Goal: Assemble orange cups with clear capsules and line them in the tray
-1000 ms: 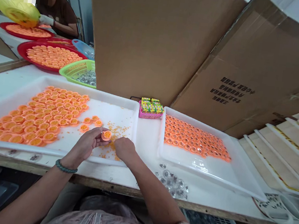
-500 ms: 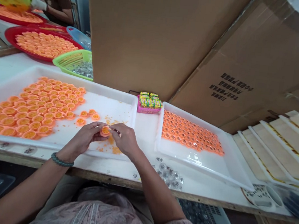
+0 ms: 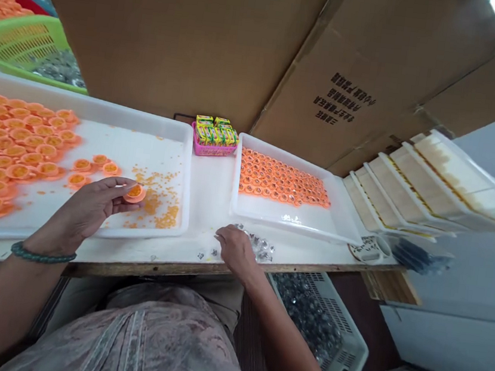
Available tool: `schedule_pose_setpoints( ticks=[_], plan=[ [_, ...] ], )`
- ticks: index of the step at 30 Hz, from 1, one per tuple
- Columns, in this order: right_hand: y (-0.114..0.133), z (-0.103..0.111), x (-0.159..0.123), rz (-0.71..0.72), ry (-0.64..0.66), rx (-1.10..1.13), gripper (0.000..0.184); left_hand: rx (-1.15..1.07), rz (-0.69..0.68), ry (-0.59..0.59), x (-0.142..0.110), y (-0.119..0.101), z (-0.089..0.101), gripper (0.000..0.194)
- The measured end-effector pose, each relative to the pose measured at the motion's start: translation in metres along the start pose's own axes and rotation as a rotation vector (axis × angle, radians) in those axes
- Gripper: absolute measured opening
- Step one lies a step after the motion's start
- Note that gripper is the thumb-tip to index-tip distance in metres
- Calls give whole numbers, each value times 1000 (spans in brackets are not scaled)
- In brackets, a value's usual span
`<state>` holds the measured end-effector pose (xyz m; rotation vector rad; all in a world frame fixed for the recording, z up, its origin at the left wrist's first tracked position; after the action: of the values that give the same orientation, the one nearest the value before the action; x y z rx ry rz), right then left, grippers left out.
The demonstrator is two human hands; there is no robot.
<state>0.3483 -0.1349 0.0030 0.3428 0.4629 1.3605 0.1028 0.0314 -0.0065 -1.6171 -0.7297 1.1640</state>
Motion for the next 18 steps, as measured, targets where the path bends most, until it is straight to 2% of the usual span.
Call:
schedule_pose_setpoints(
  ticks=[3,6,8,14,18],
  plan=[
    [-13,4,-7,-89,52,-65,22,28,14,-19,0,0,0,26],
    [-21,5,-17,-127,148,-47,15,26,9,-30,1,1,1,21],
    [-24,1,-21,-149,164,-35,18,27,10,-20,3,2,1,19],
    [-25,-12,-9,-104,84,17,13,28,7,-28,0,2,1,15],
    [-22,-7,0,-65,-19,60,16,21,-4,-51,0,1,1,21]
  ],
)
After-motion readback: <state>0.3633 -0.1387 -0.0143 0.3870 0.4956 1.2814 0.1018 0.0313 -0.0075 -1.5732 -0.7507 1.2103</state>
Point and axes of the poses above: each hand's wrist, its own x-axis towards the middle knuckle, its own z-axis out of the back of the hand, y = z × x, the point moved 3 cm from there along x, towards the middle knuckle, and after that the axes turned 14 degrees about x, right-handed, at the moved point
